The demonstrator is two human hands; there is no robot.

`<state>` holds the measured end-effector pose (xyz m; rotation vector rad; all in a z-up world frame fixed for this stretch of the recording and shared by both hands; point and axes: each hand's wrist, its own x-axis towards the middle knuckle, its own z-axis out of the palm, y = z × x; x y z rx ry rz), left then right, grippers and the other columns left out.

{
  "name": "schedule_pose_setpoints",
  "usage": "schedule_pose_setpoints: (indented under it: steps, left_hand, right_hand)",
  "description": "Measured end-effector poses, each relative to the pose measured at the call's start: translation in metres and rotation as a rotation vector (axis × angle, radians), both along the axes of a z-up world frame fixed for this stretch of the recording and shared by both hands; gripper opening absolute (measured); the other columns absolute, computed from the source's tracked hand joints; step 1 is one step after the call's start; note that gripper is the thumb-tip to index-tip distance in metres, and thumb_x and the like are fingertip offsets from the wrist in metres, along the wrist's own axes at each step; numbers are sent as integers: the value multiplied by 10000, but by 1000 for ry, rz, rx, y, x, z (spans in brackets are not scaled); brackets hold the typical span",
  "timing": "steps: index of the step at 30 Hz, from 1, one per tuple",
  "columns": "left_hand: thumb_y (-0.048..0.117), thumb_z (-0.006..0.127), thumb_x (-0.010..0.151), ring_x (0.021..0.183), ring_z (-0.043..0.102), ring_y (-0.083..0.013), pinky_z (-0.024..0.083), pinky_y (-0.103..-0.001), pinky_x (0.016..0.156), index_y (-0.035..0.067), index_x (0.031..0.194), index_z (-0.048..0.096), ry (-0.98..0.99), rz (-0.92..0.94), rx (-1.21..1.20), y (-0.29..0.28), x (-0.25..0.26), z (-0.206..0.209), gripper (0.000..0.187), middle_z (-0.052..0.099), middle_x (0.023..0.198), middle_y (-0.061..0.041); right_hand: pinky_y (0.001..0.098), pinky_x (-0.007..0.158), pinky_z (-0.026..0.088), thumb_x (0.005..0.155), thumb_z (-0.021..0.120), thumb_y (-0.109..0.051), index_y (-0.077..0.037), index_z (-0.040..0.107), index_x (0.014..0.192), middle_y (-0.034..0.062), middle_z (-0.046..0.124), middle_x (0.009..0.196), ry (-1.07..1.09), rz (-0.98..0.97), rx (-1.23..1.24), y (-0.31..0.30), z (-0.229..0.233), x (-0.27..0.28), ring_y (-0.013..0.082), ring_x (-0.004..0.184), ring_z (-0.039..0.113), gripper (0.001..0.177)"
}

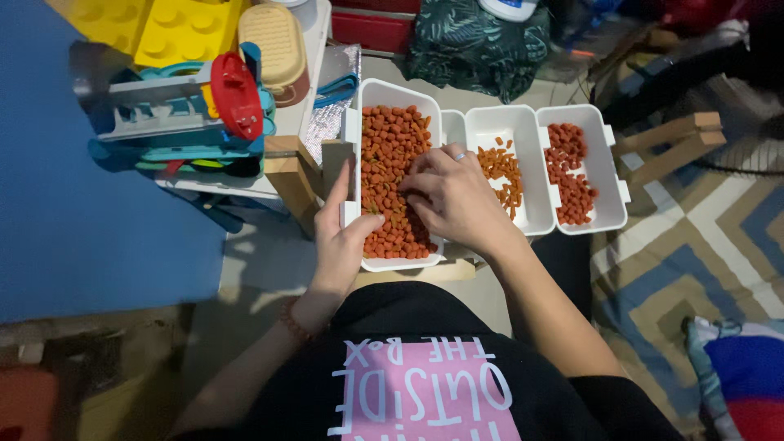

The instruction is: The person sorts goji berries by hand, picking out green-colored berries from a container filled with red berries and placing them into a separate container. The person continues this sorting process across multiple containers.

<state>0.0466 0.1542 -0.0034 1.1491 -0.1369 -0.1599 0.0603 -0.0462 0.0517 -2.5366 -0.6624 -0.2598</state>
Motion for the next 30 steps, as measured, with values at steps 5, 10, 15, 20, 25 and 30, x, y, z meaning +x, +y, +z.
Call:
schedule_pose_setpoints:
  steps: [5,10,15,20,25,30]
  left_hand:
    - [-66,559,841,1126,635,-161,526,-291,985,-11,1620,328,-11,-35,69,3,5,1,814,632,1351,-141]
    - [-61,557,820,1159,640,-161,536,-293,1001,19,1608,306,56,-43,77,1,3,0,831,614,1364,-127]
    - [-80,577,819,1187,619,-184,507,-301,1015,-4,1598,353,-4,40,135,-6,2,-8,814,605,1404,-140]
    - [-94,565,817,1275,592,-182,467,-307,1100,-38,1589,377,-110,189,172,-8,-2,-11,796,588,1462,-136]
    - [-67,531,853,1244,603,-193,473,-323,1095,-41,1600,336,-11,224,34,-10,-18,6,773,593,1425,-137]
    - [-49,487,866,1248,614,-205,478,-327,1092,-39,1603,328,-7,246,33,-19,-33,25,755,603,1412,-157]
  right_hand:
    - [439,942,429,758,784,-126,-119,789,967,63,659,1074,1,-45,3,4,-1,-5,312,1088,563,209]
    - [440,962,422,801,774,-129,-95,772,931,66,656,1100,14,-61,15,5,-15,-6,302,1097,567,135]
    - [434,1005,433,818,763,-115,-84,760,909,72,670,1117,-75,-31,94,-5,-21,-4,306,1097,569,96]
    - [412,996,454,896,738,-87,-64,750,993,107,683,1100,-163,-199,247,-54,-6,2,302,1114,613,101]
    - [434,969,445,903,766,-88,-51,754,926,104,718,1009,-207,-306,233,-83,-12,16,301,1040,627,45]
    - [450,911,433,849,684,-21,-87,806,1022,88,761,1122,-193,-192,44,-71,-34,29,329,1092,617,222]
